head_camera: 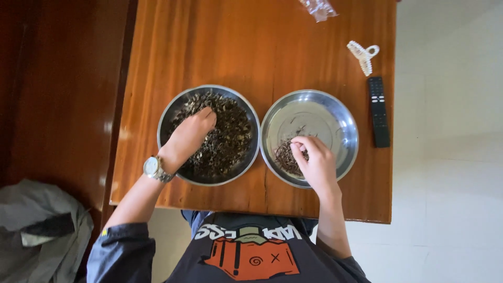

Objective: Sorting dried tea leaves by hand to remove stems and debris into a separate tray.

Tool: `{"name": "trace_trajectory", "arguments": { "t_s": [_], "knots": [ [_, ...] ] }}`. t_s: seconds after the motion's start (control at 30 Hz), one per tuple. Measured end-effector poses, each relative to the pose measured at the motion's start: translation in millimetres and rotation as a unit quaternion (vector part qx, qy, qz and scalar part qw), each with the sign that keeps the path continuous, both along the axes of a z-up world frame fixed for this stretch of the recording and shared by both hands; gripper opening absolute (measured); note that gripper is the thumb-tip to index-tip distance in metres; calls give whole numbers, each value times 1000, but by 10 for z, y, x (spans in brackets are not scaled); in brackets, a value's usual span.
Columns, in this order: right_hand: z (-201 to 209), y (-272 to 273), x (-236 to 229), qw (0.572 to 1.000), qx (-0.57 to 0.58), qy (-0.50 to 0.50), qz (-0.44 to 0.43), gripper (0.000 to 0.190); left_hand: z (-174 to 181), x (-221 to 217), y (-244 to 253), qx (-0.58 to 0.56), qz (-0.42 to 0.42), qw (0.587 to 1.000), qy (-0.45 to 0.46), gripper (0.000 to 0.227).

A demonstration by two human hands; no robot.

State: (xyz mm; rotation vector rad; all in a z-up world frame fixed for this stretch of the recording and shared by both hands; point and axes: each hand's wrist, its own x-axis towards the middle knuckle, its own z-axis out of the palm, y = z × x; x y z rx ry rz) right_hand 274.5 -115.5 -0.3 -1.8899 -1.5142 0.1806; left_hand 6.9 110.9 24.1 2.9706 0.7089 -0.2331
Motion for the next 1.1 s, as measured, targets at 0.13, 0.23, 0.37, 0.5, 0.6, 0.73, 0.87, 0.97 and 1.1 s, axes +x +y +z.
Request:
{"name": "trace_trajectory", "arguments": {
  "t_s": [0.13, 0.23, 0.37, 0.5, 0.6, 0.73, 0.87, 0.97, 1.1],
  "knots": [
    [90, 27, -39, 1000, -8, 0, 3, 10, -12, -15, -26, 18, -24, 999, 19, 14],
    [172, 62, -52, 1000, -20, 13, 21, 10, 51, 6, -85, 39, -22, 999, 27, 14],
    [182, 90, -22, 999, -22, 10, 30, 8, 49, 9, -119, 19, -4, 1000, -9, 6],
    [214, 137, 11, 999, -33, 13, 36, 9, -53, 15, -97, 1, 4, 999, -41, 10],
    [192, 174, 39, 998, -37, 14, 46, 9, -16, 13, -95, -65, 24, 995, -77, 9],
    [217, 238, 23, 998, -43, 13, 49, 10, 97, 7, -118, -67, 24, 992, -106, 9],
    [203, 261, -17, 998, -32, 9, 56, 9, 121, -23, -173, -70, 47, 987, -140, 7],
    [215, 253, -68, 998, -33, 17, 57, 10, 35, -41, -200, -78, 53, 982, -162, 8],
    [164, 212, -101, 997, -30, 17, 62, 9, -75, -41, -257, -81, 66, 975, -194, 14]
  ]
}}
